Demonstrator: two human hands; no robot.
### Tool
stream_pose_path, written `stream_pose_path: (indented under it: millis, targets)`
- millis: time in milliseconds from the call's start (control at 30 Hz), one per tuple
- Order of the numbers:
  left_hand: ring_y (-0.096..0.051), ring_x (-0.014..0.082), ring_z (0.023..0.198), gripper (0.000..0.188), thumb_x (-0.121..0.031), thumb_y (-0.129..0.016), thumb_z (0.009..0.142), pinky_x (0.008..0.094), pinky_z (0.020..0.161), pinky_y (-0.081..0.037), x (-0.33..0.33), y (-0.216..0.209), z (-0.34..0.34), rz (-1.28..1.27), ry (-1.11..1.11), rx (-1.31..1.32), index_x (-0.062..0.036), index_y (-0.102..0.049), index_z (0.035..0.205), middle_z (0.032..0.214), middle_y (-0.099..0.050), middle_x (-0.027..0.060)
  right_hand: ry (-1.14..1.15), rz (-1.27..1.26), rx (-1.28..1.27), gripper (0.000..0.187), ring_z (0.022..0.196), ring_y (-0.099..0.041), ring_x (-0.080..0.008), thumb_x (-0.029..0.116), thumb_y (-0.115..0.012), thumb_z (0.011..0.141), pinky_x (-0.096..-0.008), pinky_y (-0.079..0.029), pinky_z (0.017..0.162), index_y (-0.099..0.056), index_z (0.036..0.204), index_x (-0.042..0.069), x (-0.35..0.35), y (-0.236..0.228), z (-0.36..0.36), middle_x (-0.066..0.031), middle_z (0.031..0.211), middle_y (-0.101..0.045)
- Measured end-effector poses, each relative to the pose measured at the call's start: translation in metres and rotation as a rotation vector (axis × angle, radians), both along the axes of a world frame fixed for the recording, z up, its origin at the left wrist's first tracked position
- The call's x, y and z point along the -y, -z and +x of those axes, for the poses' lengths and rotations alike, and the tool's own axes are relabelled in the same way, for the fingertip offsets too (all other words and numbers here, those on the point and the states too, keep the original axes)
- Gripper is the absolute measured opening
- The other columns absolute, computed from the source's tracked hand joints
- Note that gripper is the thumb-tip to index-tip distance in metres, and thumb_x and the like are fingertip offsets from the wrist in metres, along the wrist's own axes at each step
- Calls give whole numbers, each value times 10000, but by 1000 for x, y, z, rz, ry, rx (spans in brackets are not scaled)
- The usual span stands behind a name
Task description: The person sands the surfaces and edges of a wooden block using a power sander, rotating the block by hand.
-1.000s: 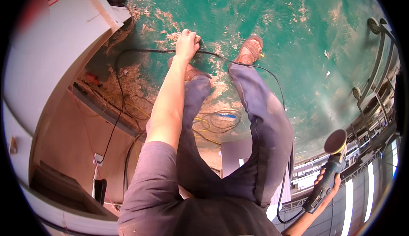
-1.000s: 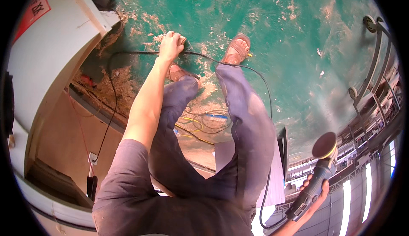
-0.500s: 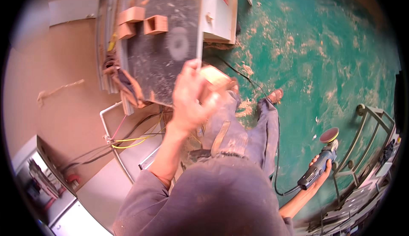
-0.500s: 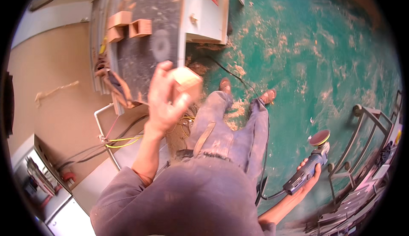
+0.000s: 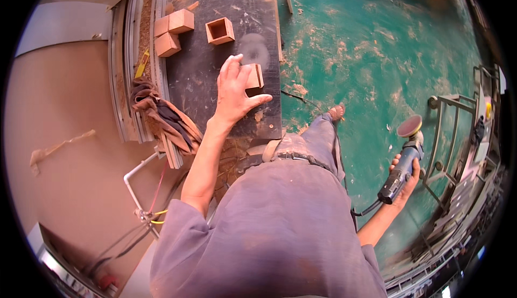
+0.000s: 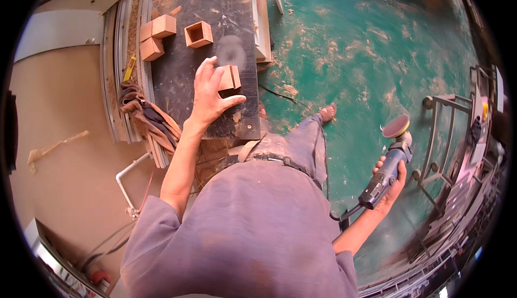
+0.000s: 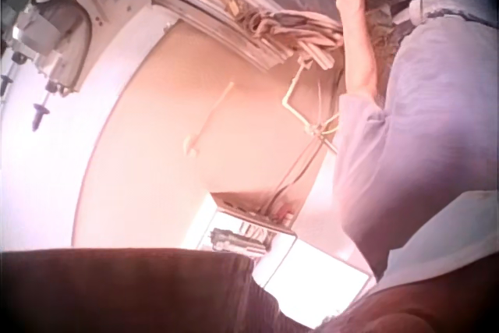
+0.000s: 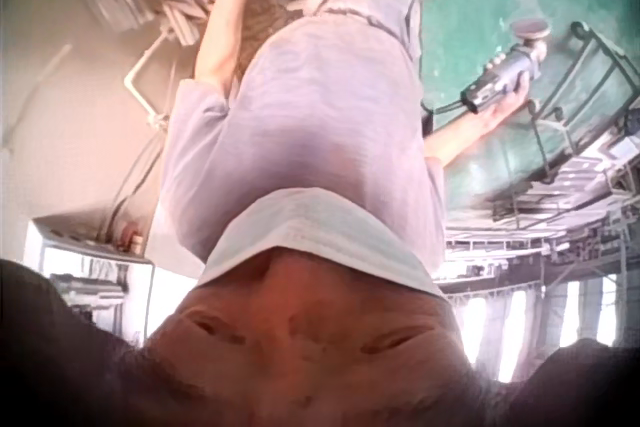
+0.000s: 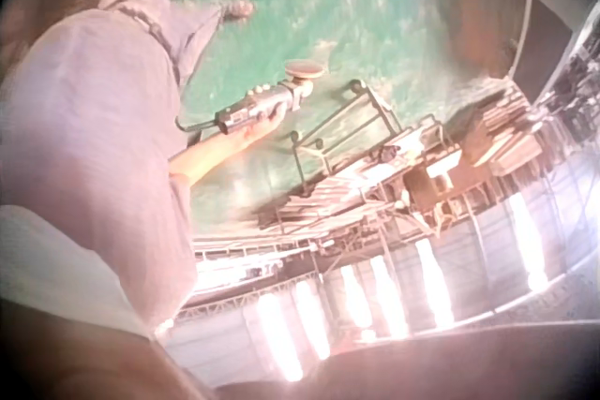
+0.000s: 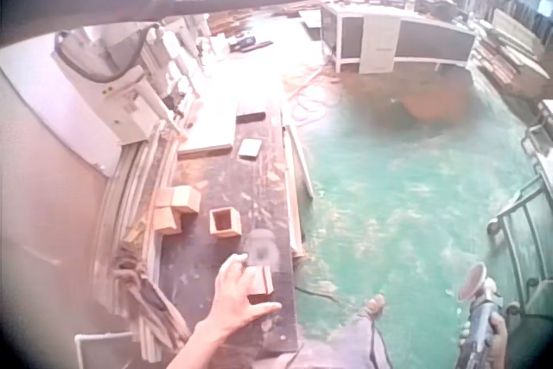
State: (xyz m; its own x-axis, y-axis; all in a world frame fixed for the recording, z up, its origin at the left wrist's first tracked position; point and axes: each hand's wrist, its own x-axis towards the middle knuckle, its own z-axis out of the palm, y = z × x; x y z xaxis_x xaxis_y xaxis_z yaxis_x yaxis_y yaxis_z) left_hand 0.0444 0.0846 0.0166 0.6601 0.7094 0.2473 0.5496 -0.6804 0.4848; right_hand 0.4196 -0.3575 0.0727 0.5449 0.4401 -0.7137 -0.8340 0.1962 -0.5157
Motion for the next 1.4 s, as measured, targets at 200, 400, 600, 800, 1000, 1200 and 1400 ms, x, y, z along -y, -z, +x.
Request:
stream_pose_path:
  millis: [200, 400, 600, 800, 1000, 1200, 1400]
  targets:
    - [-584, 369, 1329, 637, -301, -962, 707, 462, 1083, -544, -40, 18, -9, -20, 280, 5, -49, -707, 1235, 1419, -639, 133, 32, -62, 18, 628, 904, -756, -316, 391, -701, 1036, -452, -709, 749, -483, 1381, -87, -20, -7, -58, -230, 1147, -683]
    - [-628, 355, 1237, 512, -237, -923, 760, 456, 1047, -553, -42, 20, -4, -72, 314, 46, -55, -719, 1193, 1372, -669, 105, 36, -62, 46, 603, 892, -754, -310, 386, -694, 1043, -438, -716, 739, -488, 1343, -95, -28, -16, -58, -230, 1120, -683]
    - [-616, 360, 1255, 468, -229, -892, 799, 458, 1068, -536, -39, 19, -7, -112, 282, 40, -31, -725, 1190, 1376, -664, 120, 25, -45, 42, 592, 883, -772, -314, 368, -691, 1045, -449, -728, 753, -480, 1328, -107, -39, -23, -44, -230, 1120, -685]
    - [-536, 424, 1369, 652, -334, -928, 791, 498, 1153, -471, -31, 14, -12, -123, 249, -12, -27, -667, 1303, 1494, -562, 186, -28, -32, 45, 599, 887, -775, -314, 371, -698, 1039, -458, -727, 748, -493, 1310, -123, -46, -21, -36, -231, 1112, -692]
    - [-422, 502, 1470, 1075, -545, -979, 732, 547, 1221, -378, 45, 32, -5, -128, -332, 130, 50, -480, 1476, 1610, -355, 312, -21, -54, 48, 591, 804, -779, -308, 379, -700, 1034, -425, -722, 694, -527, 1260, -139, -50, -21, -36, -229, 1041, -711]
    - [-573, 417, 1314, 722, -345, -916, 864, 493, 1106, -475, 43, 55, 28, -34, -491, 274, 9, -602, 1410, 1447, -559, 235, -69, -90, 61, 566, 769, -783, -303, 373, -695, 1037, -409, -723, 666, -552, 1233, -139, -53, -26, -34, -229, 1019, -724]
    - [-632, 190, 1164, 620, -313, -866, 890, 351, 1009, -523, -9, -19, -11, -922, -174, 402, 26, -631, 1354, 1291, -685, 126, -61, -98, 52, 547, 771, -783, -298, 365, -696, 1038, -401, -724, 656, -559, 1219, -133, -46, -26, -38, -226, 1016, -720]
